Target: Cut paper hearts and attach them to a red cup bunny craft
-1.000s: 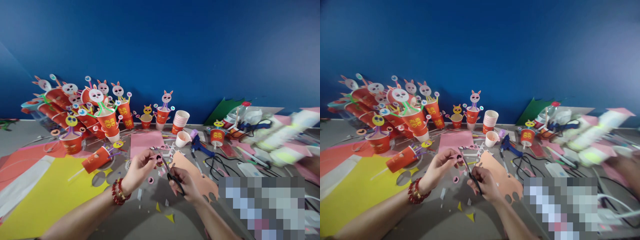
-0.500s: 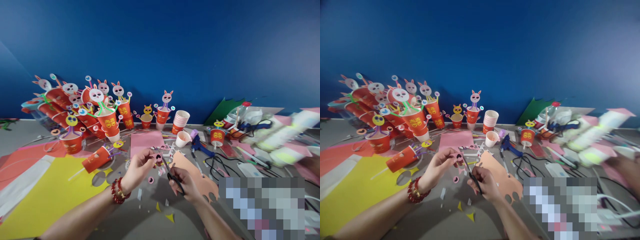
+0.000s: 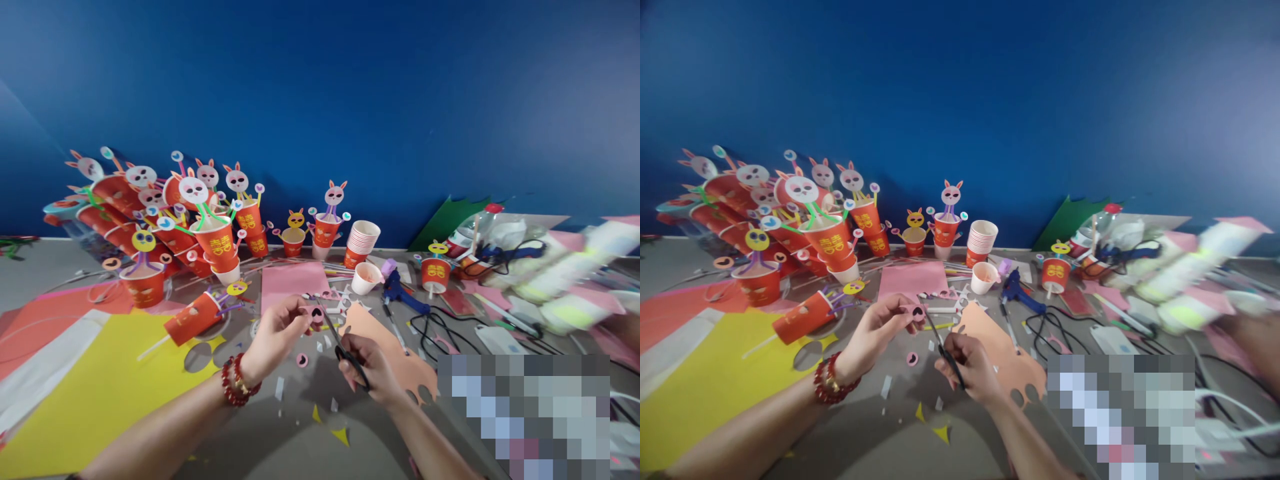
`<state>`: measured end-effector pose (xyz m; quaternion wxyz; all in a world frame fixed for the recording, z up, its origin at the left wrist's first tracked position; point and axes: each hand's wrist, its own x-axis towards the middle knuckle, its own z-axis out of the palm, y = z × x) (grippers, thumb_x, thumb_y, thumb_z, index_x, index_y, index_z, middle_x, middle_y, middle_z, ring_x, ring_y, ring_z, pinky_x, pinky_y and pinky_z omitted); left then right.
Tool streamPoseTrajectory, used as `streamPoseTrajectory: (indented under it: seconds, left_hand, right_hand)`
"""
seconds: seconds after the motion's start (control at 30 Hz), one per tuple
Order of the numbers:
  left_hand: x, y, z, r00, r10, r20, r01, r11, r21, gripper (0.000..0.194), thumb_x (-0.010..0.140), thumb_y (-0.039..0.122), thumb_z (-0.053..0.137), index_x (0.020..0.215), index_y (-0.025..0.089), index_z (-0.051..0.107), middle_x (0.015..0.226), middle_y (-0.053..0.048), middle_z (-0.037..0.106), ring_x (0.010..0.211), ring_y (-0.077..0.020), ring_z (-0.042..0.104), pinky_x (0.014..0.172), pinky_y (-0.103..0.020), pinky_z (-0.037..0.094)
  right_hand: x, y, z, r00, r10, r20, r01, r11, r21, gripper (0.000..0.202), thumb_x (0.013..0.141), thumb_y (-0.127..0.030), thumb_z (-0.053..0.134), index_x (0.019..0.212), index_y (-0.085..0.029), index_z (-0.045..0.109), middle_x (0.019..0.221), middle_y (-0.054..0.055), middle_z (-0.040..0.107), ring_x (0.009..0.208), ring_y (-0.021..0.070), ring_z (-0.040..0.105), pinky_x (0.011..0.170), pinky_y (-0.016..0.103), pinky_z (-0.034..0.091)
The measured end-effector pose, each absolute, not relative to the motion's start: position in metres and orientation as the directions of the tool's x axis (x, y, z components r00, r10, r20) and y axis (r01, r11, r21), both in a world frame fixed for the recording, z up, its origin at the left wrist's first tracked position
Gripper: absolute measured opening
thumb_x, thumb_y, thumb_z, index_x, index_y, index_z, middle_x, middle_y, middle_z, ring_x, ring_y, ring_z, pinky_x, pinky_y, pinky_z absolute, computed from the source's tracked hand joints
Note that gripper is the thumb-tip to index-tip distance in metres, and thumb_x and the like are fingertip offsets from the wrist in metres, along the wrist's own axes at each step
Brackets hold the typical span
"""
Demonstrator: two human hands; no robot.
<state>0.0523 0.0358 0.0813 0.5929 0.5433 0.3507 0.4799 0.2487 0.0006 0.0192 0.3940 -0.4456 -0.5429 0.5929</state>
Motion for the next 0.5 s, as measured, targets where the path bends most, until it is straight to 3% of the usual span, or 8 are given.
streamPoseTrajectory:
  seconds: [0.5]
  left_hand:
    - [0.0511, 0.0363, 0.0808, 0.286, 0.951, 0.115, -0.213, -0.053, 0.976, 0.021, 0.082, 0.037, 0.065, 0.078, 0.016, 0.062, 0.079, -0.004, 0.067, 0.066, -0.0141, 0.06, 0.062, -0.026, 0.048]
  right_hand:
    - [0.2495, 0.0005, 0.0189, -0.297, 0.951, -0.081, 0.015, -0.08, -0.997, 0.058, 0.068, -0.067, 0.073, 0.062, -0.022, 0.037, 0.046, -0.009, 0.04, 0.034, 0.0052, 0.039, 0.034, 0.016, 0.03]
